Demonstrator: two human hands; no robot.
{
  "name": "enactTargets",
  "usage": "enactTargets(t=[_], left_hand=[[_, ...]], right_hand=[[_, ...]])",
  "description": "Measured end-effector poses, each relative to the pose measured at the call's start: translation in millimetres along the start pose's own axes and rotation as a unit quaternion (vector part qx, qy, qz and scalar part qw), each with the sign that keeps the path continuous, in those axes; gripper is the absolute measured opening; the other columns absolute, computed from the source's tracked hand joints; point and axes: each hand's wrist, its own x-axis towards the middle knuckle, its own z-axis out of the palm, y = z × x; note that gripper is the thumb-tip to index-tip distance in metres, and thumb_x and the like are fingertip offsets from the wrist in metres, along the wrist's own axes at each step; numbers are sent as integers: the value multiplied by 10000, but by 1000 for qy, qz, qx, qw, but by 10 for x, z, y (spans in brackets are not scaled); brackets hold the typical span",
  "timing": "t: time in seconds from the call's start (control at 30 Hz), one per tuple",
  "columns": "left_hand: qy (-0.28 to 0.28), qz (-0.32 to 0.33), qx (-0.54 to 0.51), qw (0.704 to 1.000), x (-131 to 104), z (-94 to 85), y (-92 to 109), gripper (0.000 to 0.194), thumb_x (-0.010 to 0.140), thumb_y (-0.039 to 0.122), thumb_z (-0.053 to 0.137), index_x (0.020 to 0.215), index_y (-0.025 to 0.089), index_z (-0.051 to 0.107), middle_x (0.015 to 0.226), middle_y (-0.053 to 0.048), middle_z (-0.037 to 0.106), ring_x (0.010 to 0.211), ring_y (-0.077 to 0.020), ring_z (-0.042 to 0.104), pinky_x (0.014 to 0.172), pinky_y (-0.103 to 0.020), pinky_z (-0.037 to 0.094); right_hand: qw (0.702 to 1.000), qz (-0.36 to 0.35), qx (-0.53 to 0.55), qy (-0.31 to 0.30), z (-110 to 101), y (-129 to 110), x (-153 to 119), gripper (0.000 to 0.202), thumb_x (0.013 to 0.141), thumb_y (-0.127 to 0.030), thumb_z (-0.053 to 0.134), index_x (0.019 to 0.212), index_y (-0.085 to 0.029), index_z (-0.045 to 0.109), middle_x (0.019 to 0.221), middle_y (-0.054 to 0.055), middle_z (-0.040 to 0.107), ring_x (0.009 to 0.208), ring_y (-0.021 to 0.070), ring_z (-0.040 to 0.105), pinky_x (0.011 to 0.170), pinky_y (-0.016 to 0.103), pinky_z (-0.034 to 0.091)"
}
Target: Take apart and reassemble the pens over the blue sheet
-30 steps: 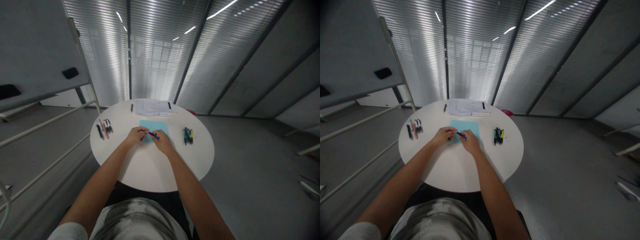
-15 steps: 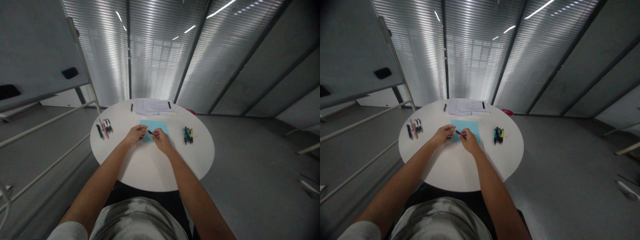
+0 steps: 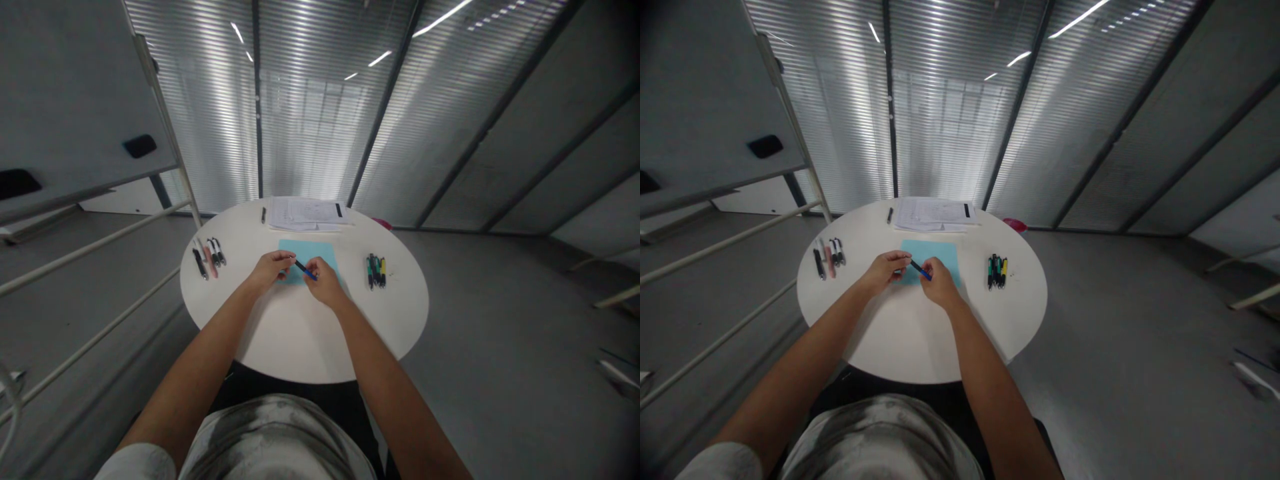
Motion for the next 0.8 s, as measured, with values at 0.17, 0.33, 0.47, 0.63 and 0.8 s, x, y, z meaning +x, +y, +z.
enactTargets(t=[0.17, 0.33, 0.47, 0.63, 0.8], left_hand=[[7, 11, -24, 1000, 13, -26, -6, 422, 595, 382, 792, 928, 149, 678, 625, 5, 536, 543, -85, 490, 449, -196, 334], [2, 8, -45, 999, 3, -22, 26, 414, 579, 367, 804, 911, 152, 682, 639, 5, 542, 568, -91, 505, 449, -196, 340], [-6, -2, -46, 999, -17, -5, 54, 419, 585, 367, 802, 921, 149, 681, 614, 6, 537, 554, -93, 503, 446, -198, 340], [5, 2, -58, 998, -29, -3, 77, 417, 576, 360, 806, 917, 152, 685, 652, 3, 546, 567, -91, 512, 448, -200, 345], [5, -1, -61, 998, -35, 3, 73, 418, 573, 361, 807, 916, 154, 690, 647, 7, 536, 561, -86, 500, 454, -203, 349]], right_hand=[[999, -45, -17, -8, -42, 16, 21, 142, 835, -302, 544, 910, -198, 605, 866, 37, 615, 775, 156, 552, 722, 285, 437], [995, -83, -41, -31, -83, -1, 24, 252, 912, -333, 447, 995, -214, 653, 866, 50, 609, 814, 168, 554, 757, 298, 426], [999, -42, -24, -5, -47, 1, 12, 229, 828, -317, 568, 1022, -201, 606, 871, 34, 598, 764, 158, 546, 694, 281, 429], [999, -39, -12, -16, -42, 10, 14, 179, 866, -357, 515, 894, -200, 596, 846, 34, 605, 770, 161, 550, 707, 281, 427], [999, -44, -16, -17, -53, 13, 14, 246, 904, -391, 442, 921, -212, 609, 876, 40, 614, 804, 167, 556, 735, 290, 421]])
